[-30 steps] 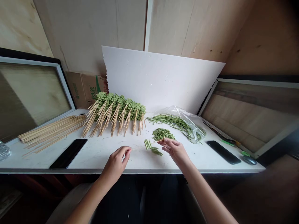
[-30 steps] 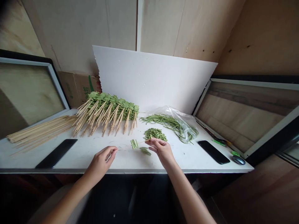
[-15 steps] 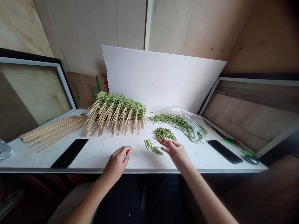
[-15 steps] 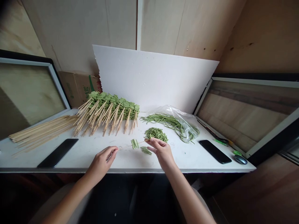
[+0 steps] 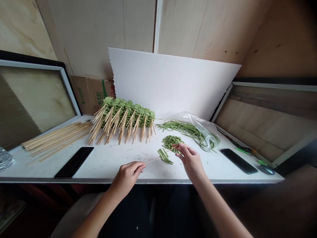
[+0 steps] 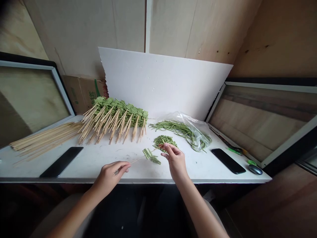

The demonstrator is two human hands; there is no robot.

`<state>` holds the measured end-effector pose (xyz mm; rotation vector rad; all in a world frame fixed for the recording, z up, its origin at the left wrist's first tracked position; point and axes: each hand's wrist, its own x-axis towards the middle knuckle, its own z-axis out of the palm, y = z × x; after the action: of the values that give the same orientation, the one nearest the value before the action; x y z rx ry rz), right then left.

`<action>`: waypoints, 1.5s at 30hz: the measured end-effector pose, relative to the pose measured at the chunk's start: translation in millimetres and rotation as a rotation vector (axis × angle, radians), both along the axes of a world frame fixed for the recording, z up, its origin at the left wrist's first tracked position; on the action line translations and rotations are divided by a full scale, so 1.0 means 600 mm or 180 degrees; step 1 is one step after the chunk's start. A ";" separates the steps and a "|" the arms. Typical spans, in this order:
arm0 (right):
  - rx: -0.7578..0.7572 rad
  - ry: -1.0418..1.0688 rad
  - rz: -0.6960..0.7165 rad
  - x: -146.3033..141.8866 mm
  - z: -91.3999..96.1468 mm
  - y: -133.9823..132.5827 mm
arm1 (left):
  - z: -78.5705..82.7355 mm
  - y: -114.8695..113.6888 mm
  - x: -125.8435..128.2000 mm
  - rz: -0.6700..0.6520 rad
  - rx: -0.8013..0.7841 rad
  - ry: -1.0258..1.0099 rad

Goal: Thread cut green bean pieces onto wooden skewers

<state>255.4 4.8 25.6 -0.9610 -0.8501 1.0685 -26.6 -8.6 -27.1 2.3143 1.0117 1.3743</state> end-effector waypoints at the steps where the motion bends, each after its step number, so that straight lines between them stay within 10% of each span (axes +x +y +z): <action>1: 0.0017 0.0000 -0.0023 -0.002 0.000 -0.001 | -0.001 -0.001 0.001 -0.0047 -0.0005 0.0032; 37: 0.0107 -0.0739 0.0189 -0.035 -0.037 -0.003 | 0.015 -0.014 0.027 0.0033 -0.0514 -0.0156; 45: 0.0362 -0.2963 -0.0046 0.041 -0.064 0.039 | -0.004 0.013 0.006 0.0389 -0.0672 -0.0028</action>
<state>280.1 28.5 -12.6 -1.3787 -1.6293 0.5089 -23.1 -0.6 -29.4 2.1225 1.2492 1.2521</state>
